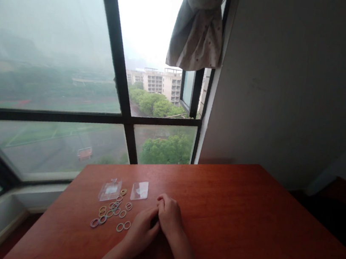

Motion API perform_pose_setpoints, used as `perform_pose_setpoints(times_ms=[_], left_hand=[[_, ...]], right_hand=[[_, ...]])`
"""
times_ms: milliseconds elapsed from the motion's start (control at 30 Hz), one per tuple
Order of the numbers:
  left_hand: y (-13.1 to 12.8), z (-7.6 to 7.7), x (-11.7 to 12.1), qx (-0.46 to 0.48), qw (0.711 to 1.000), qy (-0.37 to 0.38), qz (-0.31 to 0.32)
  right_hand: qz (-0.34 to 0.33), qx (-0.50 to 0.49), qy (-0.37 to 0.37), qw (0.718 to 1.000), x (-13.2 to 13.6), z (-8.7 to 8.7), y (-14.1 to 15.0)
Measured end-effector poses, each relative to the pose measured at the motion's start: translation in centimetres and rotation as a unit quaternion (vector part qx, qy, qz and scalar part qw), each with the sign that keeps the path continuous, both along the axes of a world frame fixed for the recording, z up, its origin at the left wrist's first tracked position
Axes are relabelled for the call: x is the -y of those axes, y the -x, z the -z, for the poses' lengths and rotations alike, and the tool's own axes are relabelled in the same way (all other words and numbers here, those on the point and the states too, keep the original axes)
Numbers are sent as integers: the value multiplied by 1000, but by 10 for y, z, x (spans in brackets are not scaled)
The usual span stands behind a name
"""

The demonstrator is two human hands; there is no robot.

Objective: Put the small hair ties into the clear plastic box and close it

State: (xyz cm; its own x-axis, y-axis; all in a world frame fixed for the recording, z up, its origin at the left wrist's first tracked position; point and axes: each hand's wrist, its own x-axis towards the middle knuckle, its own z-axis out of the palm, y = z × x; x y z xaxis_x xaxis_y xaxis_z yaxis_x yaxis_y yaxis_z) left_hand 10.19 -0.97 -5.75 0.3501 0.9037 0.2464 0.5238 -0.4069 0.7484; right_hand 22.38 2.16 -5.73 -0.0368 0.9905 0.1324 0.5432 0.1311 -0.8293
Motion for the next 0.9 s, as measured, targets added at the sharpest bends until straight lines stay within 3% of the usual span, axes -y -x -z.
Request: perform_pose_setpoints(times_ms=[900], left_hand=[[0,3,-1,-1,1000,-8,4]], right_hand=[[-1,6,13,1000,1,-3,0]])
